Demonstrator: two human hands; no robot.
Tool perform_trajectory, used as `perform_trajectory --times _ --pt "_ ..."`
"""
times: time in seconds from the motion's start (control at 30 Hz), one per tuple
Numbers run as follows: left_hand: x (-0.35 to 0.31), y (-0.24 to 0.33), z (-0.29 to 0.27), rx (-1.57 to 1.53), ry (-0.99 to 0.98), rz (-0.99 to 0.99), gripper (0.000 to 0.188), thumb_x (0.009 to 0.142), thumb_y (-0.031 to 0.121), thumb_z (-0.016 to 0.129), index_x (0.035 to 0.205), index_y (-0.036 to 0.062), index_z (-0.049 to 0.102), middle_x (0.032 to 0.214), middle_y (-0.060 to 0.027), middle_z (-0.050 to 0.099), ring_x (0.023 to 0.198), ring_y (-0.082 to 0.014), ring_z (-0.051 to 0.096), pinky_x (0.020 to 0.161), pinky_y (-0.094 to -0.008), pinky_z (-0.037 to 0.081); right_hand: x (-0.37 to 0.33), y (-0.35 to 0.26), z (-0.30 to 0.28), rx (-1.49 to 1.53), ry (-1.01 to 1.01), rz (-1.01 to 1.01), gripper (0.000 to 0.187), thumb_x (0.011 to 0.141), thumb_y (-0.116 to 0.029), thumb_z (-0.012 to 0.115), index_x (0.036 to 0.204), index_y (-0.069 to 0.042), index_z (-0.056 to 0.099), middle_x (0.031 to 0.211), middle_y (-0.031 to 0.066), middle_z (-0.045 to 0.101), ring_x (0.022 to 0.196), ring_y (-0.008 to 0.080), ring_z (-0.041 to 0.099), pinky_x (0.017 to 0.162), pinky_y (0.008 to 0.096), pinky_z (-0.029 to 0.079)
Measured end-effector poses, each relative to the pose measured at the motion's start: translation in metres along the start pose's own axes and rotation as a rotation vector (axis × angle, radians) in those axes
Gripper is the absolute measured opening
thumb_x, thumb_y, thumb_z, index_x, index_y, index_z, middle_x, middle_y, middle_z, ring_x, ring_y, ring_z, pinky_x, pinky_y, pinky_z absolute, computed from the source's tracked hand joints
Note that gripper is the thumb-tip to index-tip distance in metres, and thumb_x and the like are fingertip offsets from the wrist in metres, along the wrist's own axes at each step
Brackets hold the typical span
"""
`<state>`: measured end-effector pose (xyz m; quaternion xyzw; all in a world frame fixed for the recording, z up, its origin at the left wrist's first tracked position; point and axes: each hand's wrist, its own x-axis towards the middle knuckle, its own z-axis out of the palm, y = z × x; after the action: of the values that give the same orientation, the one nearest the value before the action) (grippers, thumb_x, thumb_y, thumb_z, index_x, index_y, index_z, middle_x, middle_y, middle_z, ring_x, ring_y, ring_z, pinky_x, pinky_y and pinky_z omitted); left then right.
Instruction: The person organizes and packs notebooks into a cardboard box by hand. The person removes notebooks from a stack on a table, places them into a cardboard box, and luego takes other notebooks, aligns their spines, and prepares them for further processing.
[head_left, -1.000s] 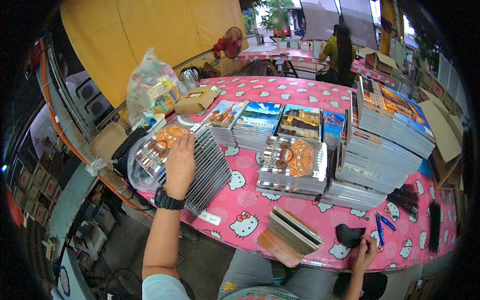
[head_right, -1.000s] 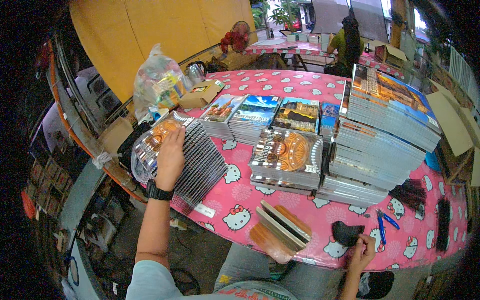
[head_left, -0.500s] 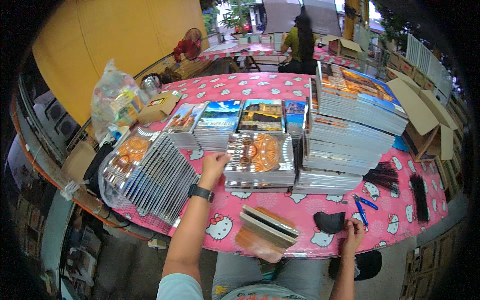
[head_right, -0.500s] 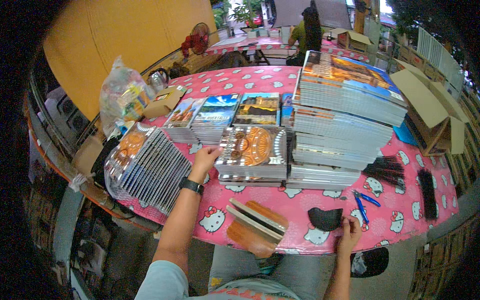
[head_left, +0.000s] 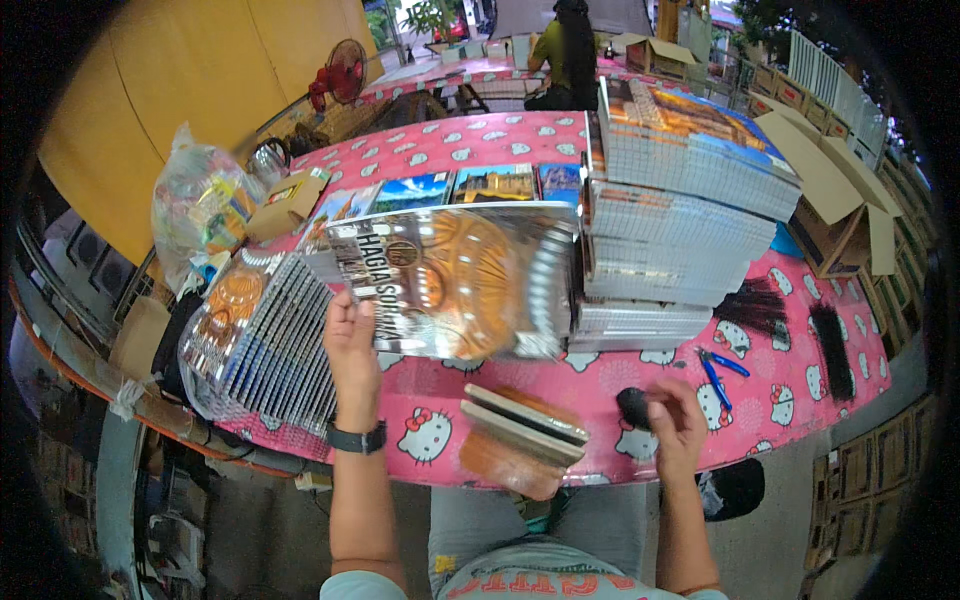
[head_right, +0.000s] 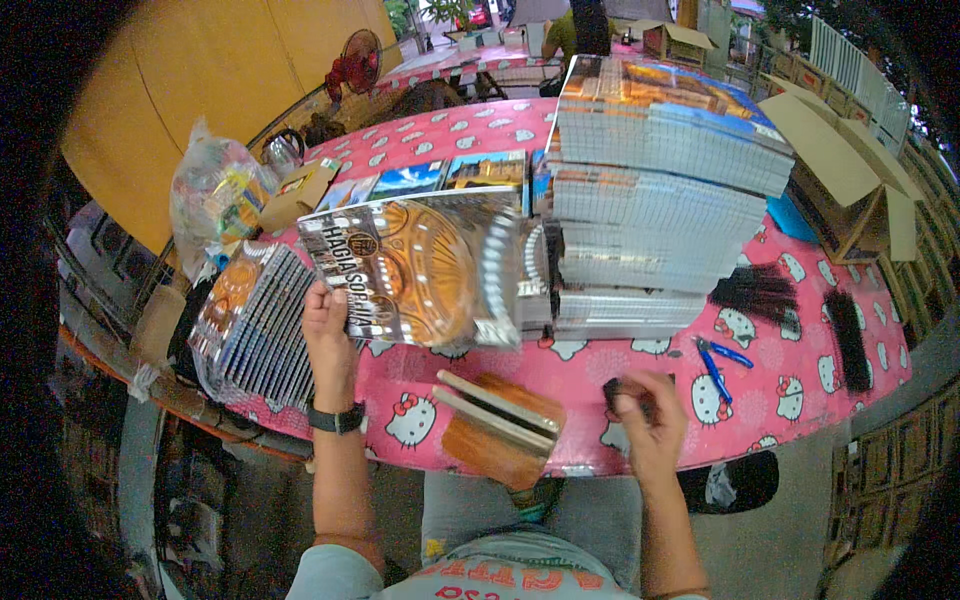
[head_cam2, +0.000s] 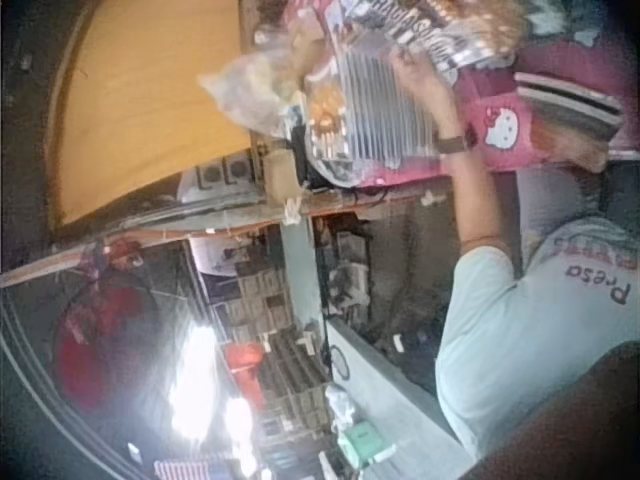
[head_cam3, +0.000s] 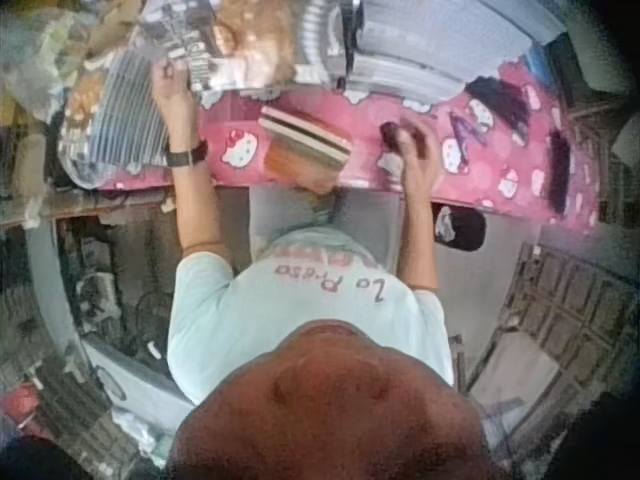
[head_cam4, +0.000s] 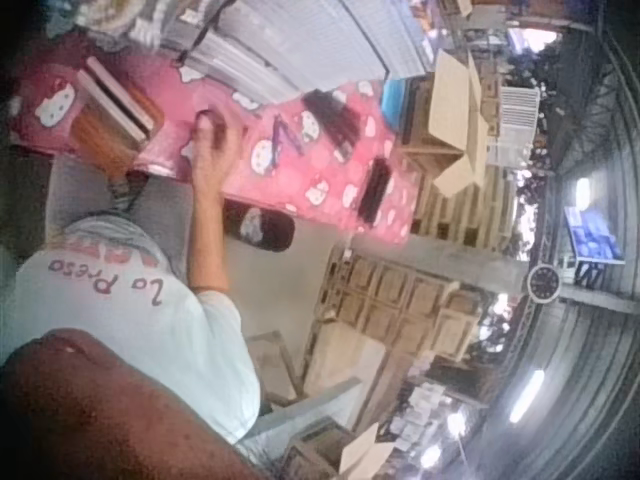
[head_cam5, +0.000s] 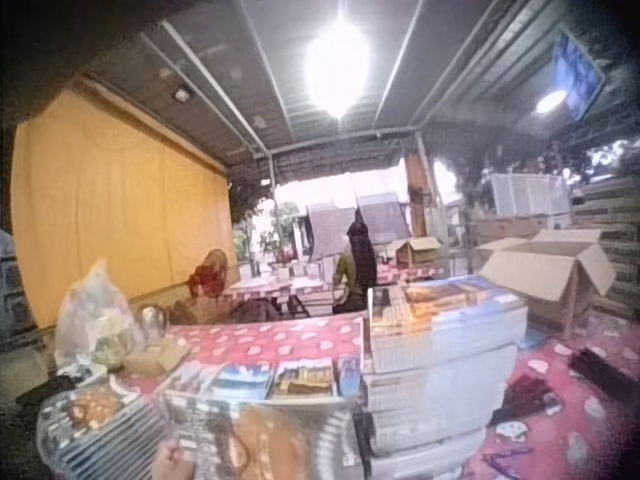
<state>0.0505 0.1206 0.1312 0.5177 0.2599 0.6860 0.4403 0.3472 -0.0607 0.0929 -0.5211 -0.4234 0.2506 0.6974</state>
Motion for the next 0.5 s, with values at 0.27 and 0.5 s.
perform_trajectory --times 0.27,0.5 --pt "-0.059 0.006 0.033 -0.11 -0.251 -0.127 0.017 0.086 0.009 0.055 0.101 0.0041 0.049 0.095 -0.0008 0.057 0.086 -0.0071 0.05 0.081 -0.0225 0.039 -0.027 -0.014 0.018 -0.269 -0.28 -0.08 0.016 0.072 -0.012 0.07 0.083 -0.002 0.063 0.073 0.0053 0.062 0.063 0.0135 0.057 0.058 0.0273 0.044" --pt "-0.066 -0.008 0.001 0.12 -0.356 -0.278 0.011 0.082 -0.002 0.055 0.092 0.0034 0.055 0.089 -0.001 0.058 0.085 -0.0076 0.052 0.074 -0.0207 0.04 -0.047 -0.014 0.013 -0.524 -0.234 -0.181 0.008 0.069 -0.006 0.067 0.073 -0.002 0.062 0.071 0.0071 0.061 0.064 0.0158 0.056 0.06 0.0274 0.043"
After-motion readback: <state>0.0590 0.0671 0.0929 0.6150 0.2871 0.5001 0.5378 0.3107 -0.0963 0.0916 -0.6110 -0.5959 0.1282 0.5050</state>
